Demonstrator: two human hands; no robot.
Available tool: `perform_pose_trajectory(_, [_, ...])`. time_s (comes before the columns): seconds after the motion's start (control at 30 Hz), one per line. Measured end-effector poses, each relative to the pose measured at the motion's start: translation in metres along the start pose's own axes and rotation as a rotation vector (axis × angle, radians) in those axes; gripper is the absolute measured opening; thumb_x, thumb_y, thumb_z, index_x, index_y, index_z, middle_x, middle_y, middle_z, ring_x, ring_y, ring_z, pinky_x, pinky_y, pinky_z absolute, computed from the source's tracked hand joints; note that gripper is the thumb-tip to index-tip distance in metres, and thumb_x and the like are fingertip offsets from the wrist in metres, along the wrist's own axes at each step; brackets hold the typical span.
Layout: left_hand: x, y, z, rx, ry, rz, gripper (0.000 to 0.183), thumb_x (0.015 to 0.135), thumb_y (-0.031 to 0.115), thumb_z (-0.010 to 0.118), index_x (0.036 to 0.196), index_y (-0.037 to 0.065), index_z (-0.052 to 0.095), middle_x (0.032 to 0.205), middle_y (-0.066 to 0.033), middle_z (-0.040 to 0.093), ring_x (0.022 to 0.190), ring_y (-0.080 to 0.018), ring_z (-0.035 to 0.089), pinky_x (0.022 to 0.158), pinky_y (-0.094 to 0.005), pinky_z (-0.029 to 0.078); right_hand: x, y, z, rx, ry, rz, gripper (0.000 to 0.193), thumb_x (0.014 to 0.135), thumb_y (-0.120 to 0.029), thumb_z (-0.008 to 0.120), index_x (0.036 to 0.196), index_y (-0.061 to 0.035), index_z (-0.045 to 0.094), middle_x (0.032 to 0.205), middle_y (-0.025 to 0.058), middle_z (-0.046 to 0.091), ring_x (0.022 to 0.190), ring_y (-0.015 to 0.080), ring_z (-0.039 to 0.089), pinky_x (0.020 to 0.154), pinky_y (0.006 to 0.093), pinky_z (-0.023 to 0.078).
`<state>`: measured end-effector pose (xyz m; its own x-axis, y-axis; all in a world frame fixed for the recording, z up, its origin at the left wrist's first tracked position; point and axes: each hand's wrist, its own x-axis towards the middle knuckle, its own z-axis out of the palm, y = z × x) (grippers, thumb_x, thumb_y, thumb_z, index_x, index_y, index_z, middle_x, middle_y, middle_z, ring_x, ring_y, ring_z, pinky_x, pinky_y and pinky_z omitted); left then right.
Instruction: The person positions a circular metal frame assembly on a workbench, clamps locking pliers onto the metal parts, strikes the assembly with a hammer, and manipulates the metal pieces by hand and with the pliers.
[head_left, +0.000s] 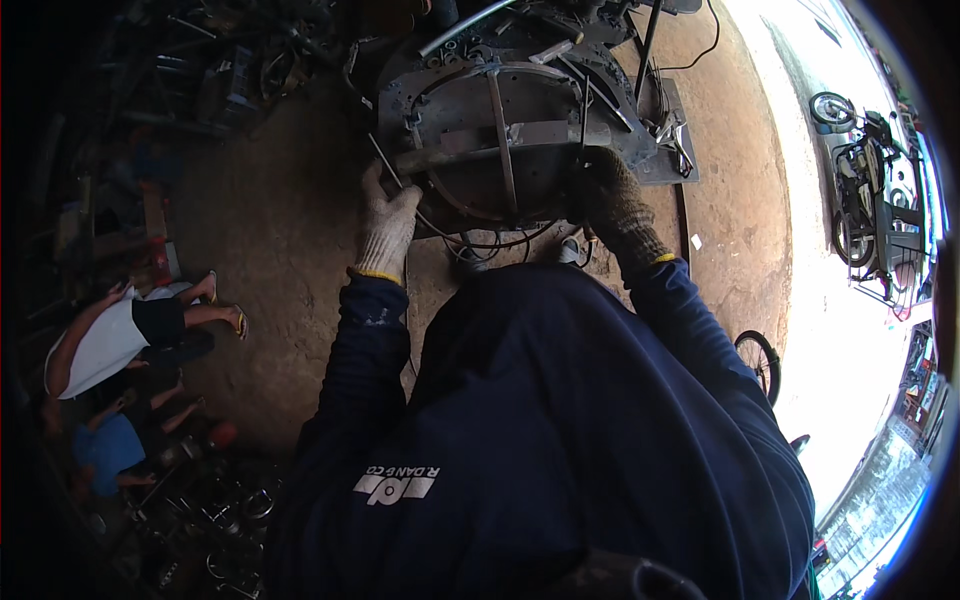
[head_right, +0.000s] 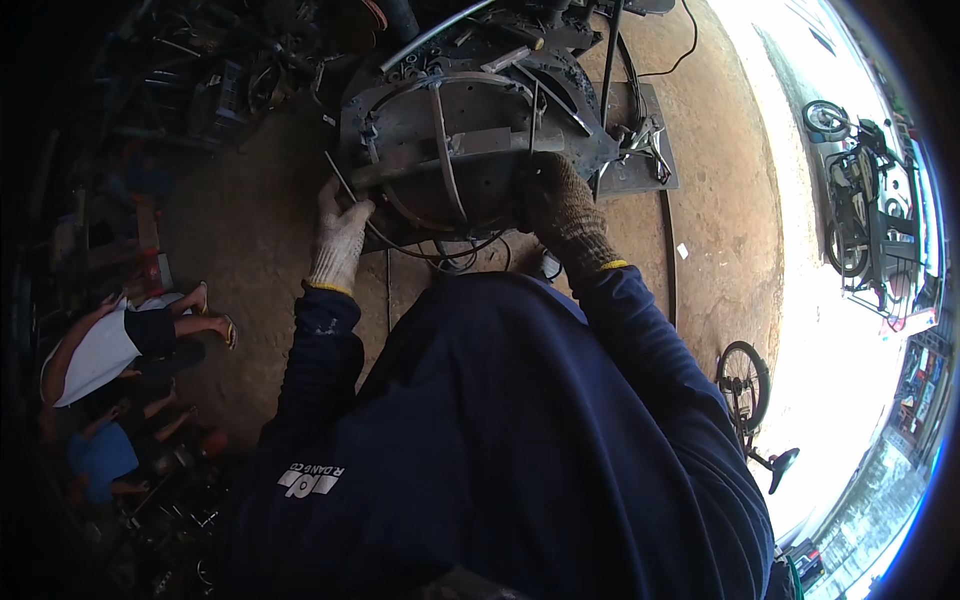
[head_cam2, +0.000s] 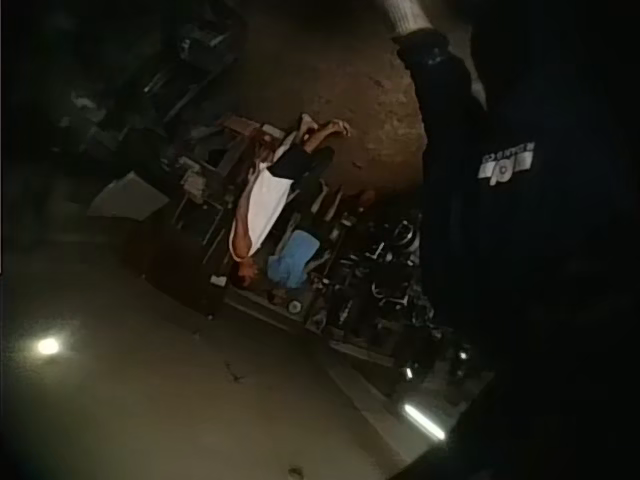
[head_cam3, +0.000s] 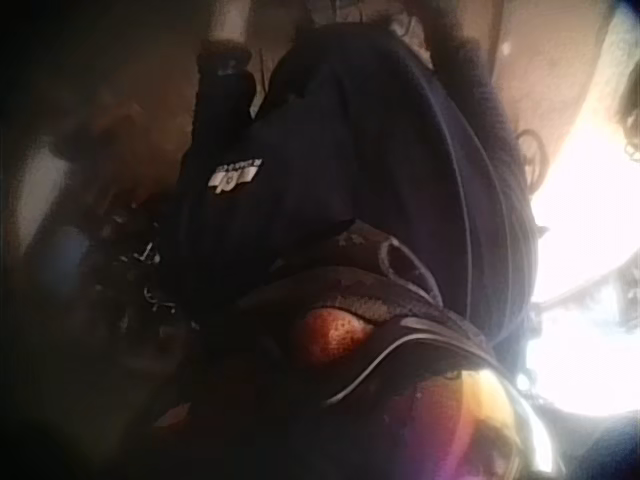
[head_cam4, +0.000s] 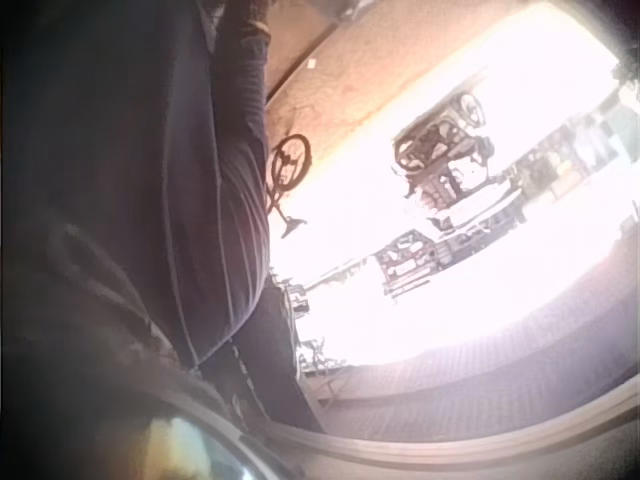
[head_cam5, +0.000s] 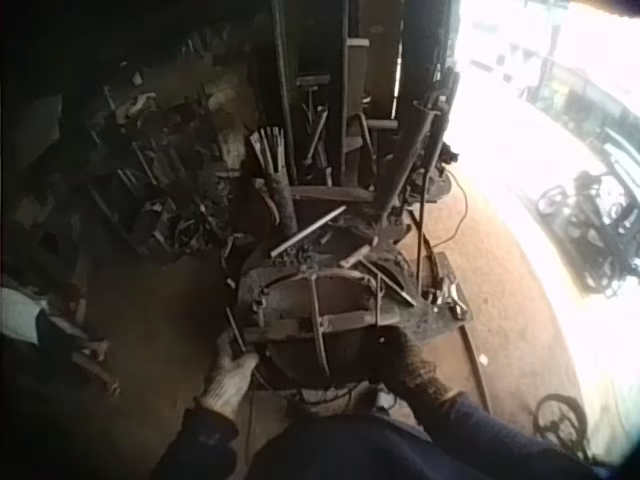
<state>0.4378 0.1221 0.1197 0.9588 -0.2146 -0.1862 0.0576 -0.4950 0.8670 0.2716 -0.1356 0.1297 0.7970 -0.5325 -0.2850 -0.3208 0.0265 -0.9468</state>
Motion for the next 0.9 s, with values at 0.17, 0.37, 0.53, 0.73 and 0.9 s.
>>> perform_pose_trajectory(0.17, [0.018,-0.014,-0.008,-0.337,-0.242,-0.093,0.051,0.083,0.003,0.063,0.132,0.000,0.056,0.110,-0.0091,0.066,0.089,-0.0185,0.065,0.080,-0.0311,0.054,0.002,-0.006,-0.001,-0.004,-0.129,0.080,0.041,0.100,-0.025,0.059,0.125,0.0067,0.054,0.093,0.0162,0.068,0.068,0.0186,0.067,0.060,0.0332,0.054])
perform_pose_trajectory(0.37, [0.014,-0.006,-0.009,-0.475,-0.276,-0.234,0.051,0.082,0.001,0.066,0.132,-0.001,0.058,0.110,-0.0091,0.067,0.096,-0.0195,0.065,0.084,-0.0310,0.054,-0.003,0.001,0.007,-0.001,-0.032,0.109,0.043,0.097,-0.023,0.060,0.127,0.0075,0.053,0.092,0.0171,0.069,0.068,0.0181,0.067,0.059,0.0327,0.055])
perform_pose_trajectory(0.53, [0.001,0.011,-0.006,-0.430,-0.248,-0.250,0.056,0.083,0.002,0.065,0.138,-0.003,0.052,0.117,-0.0127,0.065,0.103,-0.0228,0.064,0.090,-0.0339,0.053,-0.013,-0.013,0.004,-0.015,-0.026,0.187,0.047,0.095,-0.021,0.061,0.130,0.0079,0.051,0.096,0.0188,0.069,0.067,0.0183,0.067,0.058,0.0324,0.055])
perform_pose_trajectory(0.73, [-0.021,0.021,0.006,0.324,-0.129,0.230,0.074,0.092,0.020,0.068,0.151,-0.002,0.029,0.152,-0.0246,0.040,0.140,-0.0396,0.042,0.115,-0.0443,0.036,-0.013,-0.005,-0.009,-0.003,0.138,0.160,0.044,0.094,-0.020,0.060,0.130,0.0048,0.054,0.092,0.0166,0.070,0.064,0.0180,0.067,0.056,0.0319,0.054])
perform_pose_trajectory(0.9, [-0.030,0.056,0.003,0.523,-0.045,0.385,0.065,0.090,0.017,0.068,0.147,0.006,0.039,0.145,-0.0226,0.046,0.133,-0.0393,0.048,0.111,-0.0453,0.042,-0.007,-0.005,-0.032,-0.068,0.058,0.224,0.043,0.095,-0.015,0.059,0.133,0.0035,0.051,0.088,0.0134,0.068,0.061,0.0186,0.065,0.052,0.0318,0.053])
